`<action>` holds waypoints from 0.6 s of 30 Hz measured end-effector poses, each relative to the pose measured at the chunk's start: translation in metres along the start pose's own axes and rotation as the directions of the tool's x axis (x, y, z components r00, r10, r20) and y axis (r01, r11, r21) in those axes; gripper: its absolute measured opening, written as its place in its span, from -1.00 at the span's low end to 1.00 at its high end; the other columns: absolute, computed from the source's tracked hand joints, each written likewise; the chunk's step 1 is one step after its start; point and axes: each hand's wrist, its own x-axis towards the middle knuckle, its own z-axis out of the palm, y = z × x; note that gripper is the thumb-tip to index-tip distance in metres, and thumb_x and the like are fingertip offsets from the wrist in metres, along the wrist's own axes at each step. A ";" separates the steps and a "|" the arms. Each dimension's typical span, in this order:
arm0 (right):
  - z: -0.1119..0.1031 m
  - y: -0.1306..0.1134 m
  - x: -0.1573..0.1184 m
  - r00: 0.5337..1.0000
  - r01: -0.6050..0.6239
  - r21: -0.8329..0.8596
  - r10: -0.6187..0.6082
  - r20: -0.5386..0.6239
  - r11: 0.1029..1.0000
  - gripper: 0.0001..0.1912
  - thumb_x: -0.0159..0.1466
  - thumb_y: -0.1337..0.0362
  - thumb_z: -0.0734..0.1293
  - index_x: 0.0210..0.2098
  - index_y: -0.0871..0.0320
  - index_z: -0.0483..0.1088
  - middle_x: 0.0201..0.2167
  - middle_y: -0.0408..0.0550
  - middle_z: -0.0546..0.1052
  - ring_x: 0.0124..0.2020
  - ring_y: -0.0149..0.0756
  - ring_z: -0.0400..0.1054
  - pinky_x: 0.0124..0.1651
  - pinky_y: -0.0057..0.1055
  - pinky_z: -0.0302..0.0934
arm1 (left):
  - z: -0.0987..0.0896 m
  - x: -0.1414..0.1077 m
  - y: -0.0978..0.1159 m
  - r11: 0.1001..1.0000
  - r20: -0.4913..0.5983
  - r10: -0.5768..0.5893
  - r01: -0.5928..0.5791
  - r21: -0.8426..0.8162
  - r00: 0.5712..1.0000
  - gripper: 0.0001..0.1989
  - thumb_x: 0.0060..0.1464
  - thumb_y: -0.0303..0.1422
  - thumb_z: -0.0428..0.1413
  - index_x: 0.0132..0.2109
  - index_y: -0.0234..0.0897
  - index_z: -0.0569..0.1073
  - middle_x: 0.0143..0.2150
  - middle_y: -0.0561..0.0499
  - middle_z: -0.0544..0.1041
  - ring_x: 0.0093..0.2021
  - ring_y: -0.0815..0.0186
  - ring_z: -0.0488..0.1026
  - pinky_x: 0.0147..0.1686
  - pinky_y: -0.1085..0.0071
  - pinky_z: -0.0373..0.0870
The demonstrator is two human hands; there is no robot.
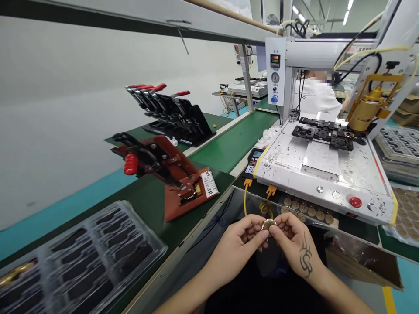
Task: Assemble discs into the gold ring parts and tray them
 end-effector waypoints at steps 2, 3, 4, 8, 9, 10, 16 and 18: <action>-0.003 -0.002 0.006 0.992 0.113 -0.066 -0.109 0.063 0.991 -0.66 0.38 0.04 0.45 0.07 0.03 0.50 -0.33 -0.11 0.55 -0.38 -0.30 0.44 -0.29 -0.37 0.39 | -0.005 0.000 0.002 1.000 -0.011 -0.006 0.006 0.001 1.000 -0.81 0.24 -0.22 0.26 -0.17 -0.27 0.57 -0.38 0.02 0.56 -0.38 0.28 0.54 -0.33 0.40 0.49; -0.005 -0.004 0.010 0.975 0.194 -0.124 -0.177 0.135 0.973 -0.61 0.38 0.09 0.46 0.16 -0.01 0.47 -0.29 -0.10 0.57 -0.35 -0.28 0.46 -0.26 -0.36 0.42 | -0.008 0.000 0.003 1.000 -0.019 -0.007 0.007 0.003 1.000 -0.81 0.24 -0.22 0.26 -0.17 -0.27 0.57 -0.38 0.02 0.56 -0.39 0.29 0.54 -0.33 0.40 0.48; -0.007 -0.008 0.015 0.945 0.286 -0.187 -0.243 0.219 0.940 -0.56 0.38 0.13 0.46 0.22 -0.04 0.46 -0.25 -0.08 0.59 -0.33 -0.26 0.48 -0.23 -0.34 0.43 | -0.010 -0.001 0.004 1.000 -0.030 -0.007 0.007 0.007 1.000 -0.81 0.23 -0.23 0.26 -0.18 -0.27 0.57 -0.38 0.02 0.56 -0.39 0.30 0.53 -0.33 0.40 0.48; -0.008 -0.019 0.034 0.772 0.602 -0.348 -0.411 0.485 0.719 -0.55 0.39 0.28 0.42 0.26 -0.05 0.48 -0.03 0.06 0.62 -0.11 -0.13 0.56 -0.04 -0.25 0.48 | -0.020 -0.009 0.011 1.000 -0.064 -0.005 0.006 0.026 0.998 -0.82 0.23 -0.23 0.25 -0.18 -0.27 0.54 -0.38 0.03 0.56 -0.42 0.32 0.52 -0.35 0.41 0.46; -0.005 -0.020 0.040 0.733 0.655 -0.359 -0.444 0.516 0.665 -0.52 0.40 0.30 0.40 0.29 -0.05 0.46 0.02 0.09 0.61 -0.05 -0.09 0.57 0.01 -0.22 0.49 | -0.024 -0.011 0.015 0.999 -0.053 0.003 0.000 0.054 0.999 -0.80 0.23 -0.21 0.25 -0.17 -0.28 0.54 -0.38 0.02 0.57 -0.41 0.32 0.52 -0.35 0.42 0.46; -0.002 -0.020 0.045 0.694 0.702 -0.361 -0.475 0.542 0.614 -0.51 0.40 0.32 0.39 0.31 -0.04 0.43 0.05 0.11 0.61 -0.02 -0.07 0.56 0.03 -0.21 0.49 | -0.031 -0.014 0.022 0.994 -0.034 0.022 -0.018 0.106 0.999 -0.77 0.23 -0.18 0.27 -0.15 -0.28 0.55 -0.35 0.00 0.59 -0.40 0.31 0.53 -0.35 0.42 0.46; 0.021 -0.026 0.081 0.625 0.778 -0.338 -0.594 0.507 0.529 -0.58 0.43 0.31 0.35 0.26 0.02 0.38 -0.24 -0.03 0.55 -0.33 -0.26 0.49 -0.27 -0.37 0.46 | -0.124 -0.014 0.092 0.479 0.004 0.681 -0.450 0.754 0.733 -0.79 0.32 -0.20 0.22 -0.07 -0.25 0.57 -0.10 -0.14 0.64 -0.08 0.16 0.55 -0.03 0.24 0.47; 0.026 -0.032 0.090 0.639 0.767 -0.339 -0.595 0.488 0.545 -0.60 0.44 0.27 0.35 0.25 0.01 0.38 -0.31 -0.09 0.50 -0.41 -0.30 0.43 -0.34 -0.39 0.42 | -0.163 -0.008 0.107 0.193 0.143 0.792 -0.466 0.864 0.593 -0.79 0.38 -0.29 0.12 -0.24 -0.24 0.54 -0.27 -0.09 0.61 -0.20 0.18 0.52 -0.08 0.22 0.42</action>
